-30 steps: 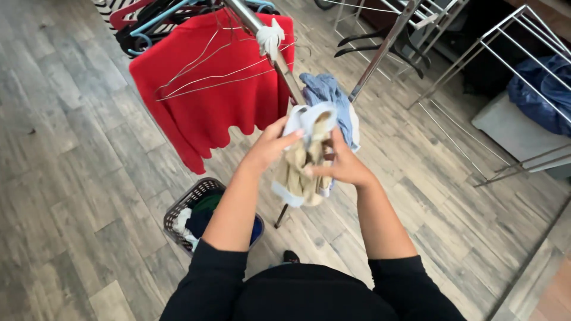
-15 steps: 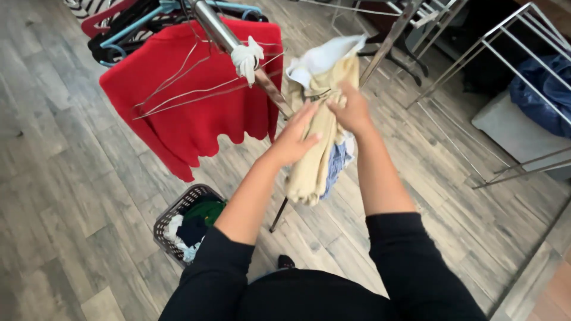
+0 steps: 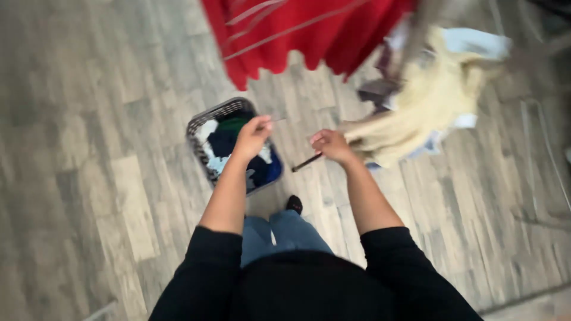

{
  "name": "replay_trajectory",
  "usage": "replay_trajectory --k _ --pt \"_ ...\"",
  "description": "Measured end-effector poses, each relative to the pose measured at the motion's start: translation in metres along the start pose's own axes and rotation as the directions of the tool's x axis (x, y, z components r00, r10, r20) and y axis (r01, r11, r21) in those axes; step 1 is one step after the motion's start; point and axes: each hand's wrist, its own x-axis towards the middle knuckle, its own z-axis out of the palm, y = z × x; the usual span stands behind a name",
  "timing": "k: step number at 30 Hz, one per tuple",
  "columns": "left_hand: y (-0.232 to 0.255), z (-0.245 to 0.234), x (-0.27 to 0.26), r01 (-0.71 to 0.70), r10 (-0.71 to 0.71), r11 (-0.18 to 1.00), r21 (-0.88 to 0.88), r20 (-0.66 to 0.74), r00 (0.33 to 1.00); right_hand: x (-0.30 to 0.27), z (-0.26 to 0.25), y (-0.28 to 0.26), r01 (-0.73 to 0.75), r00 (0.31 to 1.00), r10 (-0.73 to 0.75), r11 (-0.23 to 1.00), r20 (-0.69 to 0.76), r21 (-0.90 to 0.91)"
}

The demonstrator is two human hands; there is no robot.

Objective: The person removes various clothing items from a laundry basket and hangs them on a metal drying rack. They handle shirts, pants, and other garments one at a time, spreading them out on the rack. At the end, they place a green garment on a hanger and hang it on the rack.

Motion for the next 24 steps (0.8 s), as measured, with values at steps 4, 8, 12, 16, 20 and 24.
replay_trajectory --k 4,8,12,16,20,24 --pt "-0.089 -0.07 -0.049 0.133 -0.127 0.991 -0.005 -0.327 0.937 0.096 0.094 0.087 0.052 0.999 -0.047 0.95 0.025 -0.309" --pt "-0.198 -0.103 -0.093 0.005 -0.062 0.995 -0.103 -0.555 0.83 0.172 0.197 0.178 0.19 0.978 -0.111 0.835 0.179 -0.517" --pt "-0.276 -0.116 -0.112 0.36 -0.44 0.897 -0.256 -0.464 0.769 0.242 0.276 0.236 -0.081 0.984 0.153 0.833 0.086 -0.548" --pt "-0.335 -0.118 -0.109 0.367 -0.481 0.873 -0.321 -0.435 0.761 0.282 0.321 0.217 0.074 0.997 -0.075 0.802 0.023 -0.593" --pt "-0.364 -0.121 -0.095 0.341 -0.459 0.882 -0.325 -0.431 0.777 0.304 0.334 0.165 0.259 0.917 -0.393 0.723 -0.073 -0.64" --pt "-0.371 -0.126 -0.087 0.387 -0.527 0.84 -0.379 -0.406 0.746 0.3 0.337 0.113 0.019 0.999 0.023 0.66 0.046 -0.751"
